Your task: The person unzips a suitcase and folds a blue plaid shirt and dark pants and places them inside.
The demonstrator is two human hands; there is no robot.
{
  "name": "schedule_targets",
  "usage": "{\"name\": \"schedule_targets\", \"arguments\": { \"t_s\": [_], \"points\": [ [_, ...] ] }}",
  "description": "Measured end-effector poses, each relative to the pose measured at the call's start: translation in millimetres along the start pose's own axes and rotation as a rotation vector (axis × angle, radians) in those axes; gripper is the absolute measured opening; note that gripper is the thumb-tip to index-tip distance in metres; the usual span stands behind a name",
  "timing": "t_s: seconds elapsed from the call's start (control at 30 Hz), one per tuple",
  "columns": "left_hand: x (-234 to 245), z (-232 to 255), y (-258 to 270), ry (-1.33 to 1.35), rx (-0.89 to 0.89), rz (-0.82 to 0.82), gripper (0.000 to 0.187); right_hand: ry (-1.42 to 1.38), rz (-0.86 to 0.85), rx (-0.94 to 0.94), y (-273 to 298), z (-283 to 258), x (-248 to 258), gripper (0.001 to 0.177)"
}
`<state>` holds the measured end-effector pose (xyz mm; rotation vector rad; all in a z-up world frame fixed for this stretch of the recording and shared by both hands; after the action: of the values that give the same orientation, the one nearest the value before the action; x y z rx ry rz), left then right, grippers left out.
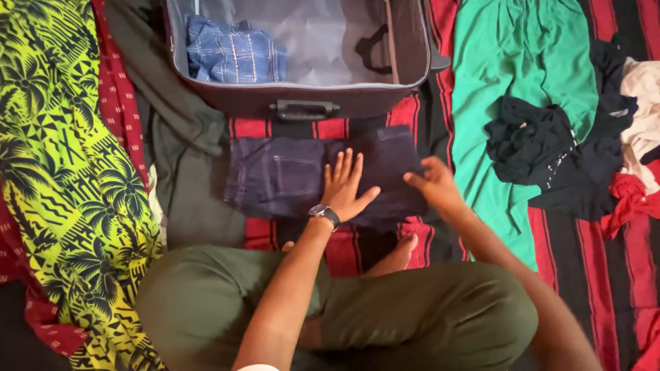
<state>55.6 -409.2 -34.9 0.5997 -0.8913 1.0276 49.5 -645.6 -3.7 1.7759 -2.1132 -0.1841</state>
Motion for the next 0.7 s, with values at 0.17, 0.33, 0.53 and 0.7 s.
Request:
{"name": "schedule_targets", "arguments": {
  "t_s": [0.17,0.33,0.53,0.7],
  "points": [
    [-58,10,-19,0.448,0.016,0.07,0.097,0.35,0.029,0.028,19,-112,21,0.051],
    [-88,-13,-41,1.288,0.203,-0.18,0.111,0.731,-0.129,0.293,40,-160,-63,0.045],
    [-2,-74,-4,1.473,0.707,-0.511,0.127,0.178,-0.49,-0.03,48,-138,-156,0.039],
    [38,-156,-10,0.736,0.735,-0.142,0.112,-0.197,-0.521,-0.159,30,-118,-197,0.031]
  ]
}}
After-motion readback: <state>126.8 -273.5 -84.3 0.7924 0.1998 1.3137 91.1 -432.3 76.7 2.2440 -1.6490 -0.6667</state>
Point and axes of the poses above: each hand's wrist, its own y-axis away from the middle knuckle, its own x-axis out of the back of the hand, z = x × y, the point moved 9 cm from there along -y, towards the middle knuckle, and after that the axes turned 14 degrees about -y, right-handed, at the moved point
